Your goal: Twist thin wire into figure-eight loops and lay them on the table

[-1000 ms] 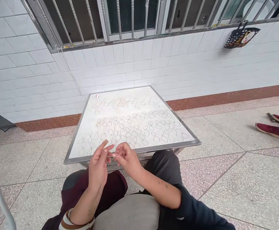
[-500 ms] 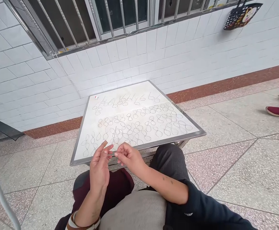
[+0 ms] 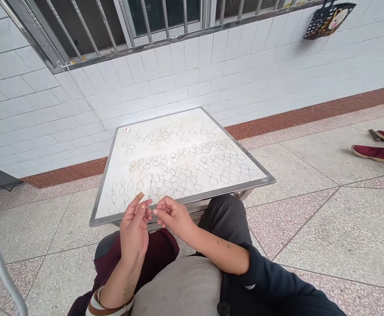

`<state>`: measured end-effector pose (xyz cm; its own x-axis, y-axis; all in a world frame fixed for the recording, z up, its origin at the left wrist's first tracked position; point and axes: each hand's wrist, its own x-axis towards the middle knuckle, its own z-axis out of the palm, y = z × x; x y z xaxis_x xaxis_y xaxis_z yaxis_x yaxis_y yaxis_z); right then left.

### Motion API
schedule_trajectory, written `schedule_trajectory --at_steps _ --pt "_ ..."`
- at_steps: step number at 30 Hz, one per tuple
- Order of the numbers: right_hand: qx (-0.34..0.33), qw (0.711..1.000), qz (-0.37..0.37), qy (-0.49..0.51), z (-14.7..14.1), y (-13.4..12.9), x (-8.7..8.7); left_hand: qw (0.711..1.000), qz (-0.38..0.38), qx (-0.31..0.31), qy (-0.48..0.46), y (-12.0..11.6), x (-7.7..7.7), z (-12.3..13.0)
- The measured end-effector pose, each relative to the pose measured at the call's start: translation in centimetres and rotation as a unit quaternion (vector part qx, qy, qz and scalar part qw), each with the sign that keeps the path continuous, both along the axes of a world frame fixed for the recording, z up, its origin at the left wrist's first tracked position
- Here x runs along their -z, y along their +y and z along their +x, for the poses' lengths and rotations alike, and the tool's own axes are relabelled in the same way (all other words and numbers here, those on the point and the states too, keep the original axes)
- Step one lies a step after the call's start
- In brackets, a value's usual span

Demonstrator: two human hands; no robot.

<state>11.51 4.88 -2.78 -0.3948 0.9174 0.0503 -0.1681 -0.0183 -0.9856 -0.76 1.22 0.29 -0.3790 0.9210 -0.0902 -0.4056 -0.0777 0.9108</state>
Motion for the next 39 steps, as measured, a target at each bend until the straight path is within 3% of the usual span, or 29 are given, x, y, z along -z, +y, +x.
schedule_trajectory --at_steps 10,20,39 --pt "-0.003 1.0 -0.003 0.004 0.0 -0.2 -0.5 0.999 0.005 0.021 0.05 0.0 0.4 0.1" --pt "0.002 1.0 -0.028 0.013 0.0 -0.3 -0.9 0.999 0.016 -0.011 0.037 -0.1 0.2 0.3" --pt "-0.001 0.999 -0.031 0.024 -0.4 0.0 0.2 0.995 0.005 -0.025 0.094 -0.1 0.9 0.5"
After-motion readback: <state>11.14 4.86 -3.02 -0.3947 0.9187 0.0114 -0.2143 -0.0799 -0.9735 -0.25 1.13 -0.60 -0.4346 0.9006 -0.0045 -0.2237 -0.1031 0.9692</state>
